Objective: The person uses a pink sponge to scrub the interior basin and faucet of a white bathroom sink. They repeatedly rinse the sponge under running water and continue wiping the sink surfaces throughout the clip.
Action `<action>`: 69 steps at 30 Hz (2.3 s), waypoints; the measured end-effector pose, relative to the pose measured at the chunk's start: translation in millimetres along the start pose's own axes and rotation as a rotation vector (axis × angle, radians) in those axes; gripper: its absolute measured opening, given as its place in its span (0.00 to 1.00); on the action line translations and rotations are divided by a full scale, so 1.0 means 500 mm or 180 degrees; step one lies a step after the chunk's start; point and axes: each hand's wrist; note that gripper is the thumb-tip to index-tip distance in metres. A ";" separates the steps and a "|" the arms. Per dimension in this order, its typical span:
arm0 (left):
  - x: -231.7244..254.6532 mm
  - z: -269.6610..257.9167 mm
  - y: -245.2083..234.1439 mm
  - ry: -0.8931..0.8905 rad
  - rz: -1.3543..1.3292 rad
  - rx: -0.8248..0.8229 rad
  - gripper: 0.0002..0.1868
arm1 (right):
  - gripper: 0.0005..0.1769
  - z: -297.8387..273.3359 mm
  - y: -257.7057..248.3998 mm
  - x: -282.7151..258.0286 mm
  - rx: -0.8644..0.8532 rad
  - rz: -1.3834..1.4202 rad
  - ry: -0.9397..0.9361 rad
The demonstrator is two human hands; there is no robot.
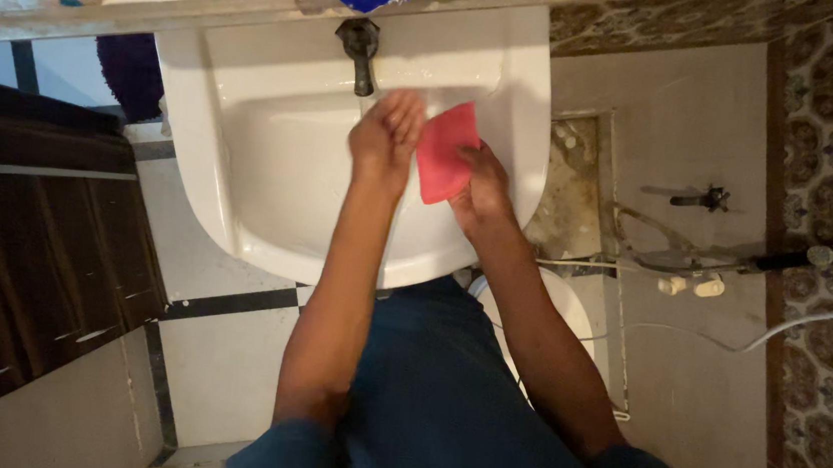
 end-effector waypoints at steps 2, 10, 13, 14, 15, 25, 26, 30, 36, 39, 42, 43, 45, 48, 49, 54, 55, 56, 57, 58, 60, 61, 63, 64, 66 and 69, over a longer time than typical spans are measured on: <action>0.022 -0.003 -0.035 -0.0236 -0.0649 0.0695 0.16 | 0.21 0.004 0.003 0.005 -0.0215 0.0128 0.0010; 0.028 0.038 -0.033 -0.0492 -0.1259 0.0243 0.14 | 0.22 0.000 0.019 0.015 -0.0050 -0.0045 0.0051; -0.010 0.056 -0.008 -0.0328 -0.1054 -0.0036 0.11 | 0.20 -0.007 0.024 0.010 -0.0005 -0.0062 -0.0135; -0.029 0.064 0.009 -0.0248 -0.0808 0.0135 0.12 | 0.19 -0.013 0.026 0.009 -0.0001 -0.0035 -0.0290; -0.051 0.068 0.026 -0.0166 -0.0561 0.0303 0.12 | 0.18 -0.020 0.027 0.006 0.0004 -0.0008 -0.0446; -0.115 0.108 0.203 0.0424 0.1235 -0.1264 0.19 | 0.18 -0.087 0.031 -0.064 0.0769 -0.0063 -0.1429; -0.100 0.088 0.183 0.0244 0.1308 -0.0948 0.19 | 0.18 -0.087 0.025 -0.074 0.0792 -0.0083 -0.1472; -0.031 -0.036 0.055 -0.0061 0.0938 -0.0259 0.19 | 0.15 -0.089 0.009 -0.092 0.0723 -0.0030 -0.1597; 0.051 -0.042 -0.036 -0.0322 -0.0547 0.0652 0.21 | 0.16 -0.096 0.012 -0.080 0.0665 -0.0193 -0.1625; 0.051 0.001 -0.049 -0.0400 -0.0671 0.0374 0.13 | 0.19 -0.104 0.015 -0.072 0.0818 -0.0227 -0.1676; 0.014 0.020 -0.036 -0.0806 -0.0826 -0.0403 0.05 | 0.18 -0.117 -0.001 -0.077 0.0860 -0.0107 -0.1810; 0.002 0.020 -0.025 -0.0798 -0.0580 -0.0397 0.08 | 0.18 -0.120 -0.009 -0.081 0.0934 -0.0068 -0.1861; -0.034 0.010 0.015 -0.0785 -0.0080 -0.0388 0.13 | 0.20 -0.128 -0.027 -0.088 0.1091 0.0016 -0.1967; -0.088 0.007 0.125 -0.0096 0.0761 -0.0946 0.21 | 0.15 -0.149 -0.057 -0.099 0.1371 0.0120 -0.1966; -0.105 0.005 0.166 0.0520 0.1282 -0.1387 0.22 | 0.15 -0.154 -0.064 -0.104 0.1376 0.0160 -0.2013; -0.136 -0.063 0.211 0.4606 0.5007 -0.2707 0.21 | 0.13 -0.191 -0.097 -0.118 0.1360 0.0277 -0.2083; -0.135 -0.085 0.192 0.5140 0.5173 -0.3071 0.24 | 0.13 -0.196 -0.104 -0.125 0.1418 0.0226 -0.2054; -0.127 -0.107 0.163 0.4789 0.5133 -0.3101 0.24 | 0.13 -0.203 -0.110 -0.127 0.1477 0.0187 -0.2011; -0.115 -0.130 0.129 0.4440 0.5086 -0.3124 0.24 | 0.14 -0.208 -0.114 -0.128 0.1535 0.0148 -0.1968; -0.105 -0.143 0.108 0.4081 0.5029 -0.3154 0.25 | 0.14 -0.214 -0.118 -0.126 0.1478 0.0208 -0.2000; -0.087 -0.128 0.113 0.4108 0.5250 -0.2938 0.19 | 0.14 -0.223 -0.123 -0.123 0.1360 0.0327 -0.2078; -0.085 -0.122 0.121 0.4125 0.5350 -0.2831 0.16 | 0.15 -0.228 -0.123 -0.121 0.1405 0.0321 -0.2034; -0.081 -0.100 0.157 0.4509 0.5012 -0.2480 0.26 | 0.17 -0.236 -0.119 -0.119 0.1481 0.0310 -0.1956; -0.085 -0.092 0.174 0.4690 0.4838 -0.2289 0.31 | 0.17 -0.241 -0.117 -0.118 0.1427 0.0298 -0.1995; -0.110 -0.088 0.196 0.5074 0.5032 -0.2574 0.32 | 0.18 -0.248 -0.108 -0.115 0.1306 0.0262 -0.2064; -0.119 -0.109 0.141 0.4976 0.4925 -0.2851 0.29 | 0.21 -0.258 -0.094 -0.117 0.0982 0.0452 -0.1855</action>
Point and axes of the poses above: each hand's wrist, its own z-axis towards the middle knuckle, its own y-axis out of the palm, x = y × z, and after that the axes turned 13 degrees about x, right-handed
